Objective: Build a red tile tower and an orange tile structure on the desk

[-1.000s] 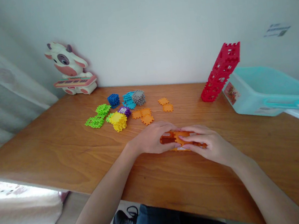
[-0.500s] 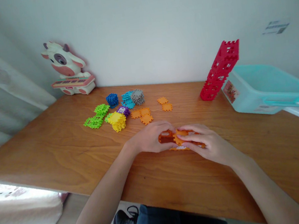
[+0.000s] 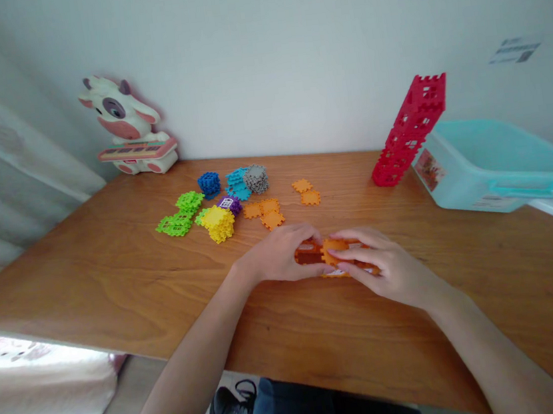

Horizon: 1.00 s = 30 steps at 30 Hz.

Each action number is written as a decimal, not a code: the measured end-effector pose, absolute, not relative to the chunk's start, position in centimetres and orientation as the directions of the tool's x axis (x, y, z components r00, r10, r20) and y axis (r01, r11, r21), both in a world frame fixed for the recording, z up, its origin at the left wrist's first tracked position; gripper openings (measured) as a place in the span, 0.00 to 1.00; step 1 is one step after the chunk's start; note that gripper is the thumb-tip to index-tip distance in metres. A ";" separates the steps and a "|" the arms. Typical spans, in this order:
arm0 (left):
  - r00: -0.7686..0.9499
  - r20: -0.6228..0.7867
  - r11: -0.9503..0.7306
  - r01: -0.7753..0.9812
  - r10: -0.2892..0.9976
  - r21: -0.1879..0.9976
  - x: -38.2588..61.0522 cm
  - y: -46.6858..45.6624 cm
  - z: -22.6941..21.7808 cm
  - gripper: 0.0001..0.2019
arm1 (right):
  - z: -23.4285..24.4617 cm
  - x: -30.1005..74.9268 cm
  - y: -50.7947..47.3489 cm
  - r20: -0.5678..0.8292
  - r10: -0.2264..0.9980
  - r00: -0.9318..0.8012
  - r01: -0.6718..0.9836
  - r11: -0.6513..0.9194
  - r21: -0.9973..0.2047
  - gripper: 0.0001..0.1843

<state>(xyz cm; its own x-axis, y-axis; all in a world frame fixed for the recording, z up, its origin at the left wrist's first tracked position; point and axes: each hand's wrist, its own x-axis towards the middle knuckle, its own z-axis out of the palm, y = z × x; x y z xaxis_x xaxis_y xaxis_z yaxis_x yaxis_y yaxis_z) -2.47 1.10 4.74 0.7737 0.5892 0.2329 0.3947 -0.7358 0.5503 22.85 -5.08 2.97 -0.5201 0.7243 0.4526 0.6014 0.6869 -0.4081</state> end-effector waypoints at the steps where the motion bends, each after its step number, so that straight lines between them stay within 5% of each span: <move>1: 0.778 0.235 -0.739 0.387 0.583 0.551 -2.4 1.1 4.8 0.19 | 3.0 22.8 -5.1 0.455 0.721 -0.523 0.598 0.690 -0.408 0.14; 21: 0.786 0.228 -0.725 0.359 0.574 0.587 -2.1 1.1 4.7 0.13 | 3.1 23.0 -4.9 0.397 0.767 -0.504 0.607 0.642 -0.468 0.13; 30: 0.762 0.167 -0.693 0.444 0.625 0.567 -2.1 1.1 4.5 0.20 | 3.0 22.6 -4.7 0.303 0.844 -0.443 0.546 0.522 -0.655 0.13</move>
<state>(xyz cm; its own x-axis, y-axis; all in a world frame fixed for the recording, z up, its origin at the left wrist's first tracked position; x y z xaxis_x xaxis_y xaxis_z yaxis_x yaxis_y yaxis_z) -2.11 1.08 4.49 0.7625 0.6250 0.1672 0.4440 -0.6934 0.5675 22.63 -4.74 3.04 -0.4425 0.8439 0.3034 0.5462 0.5219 -0.6552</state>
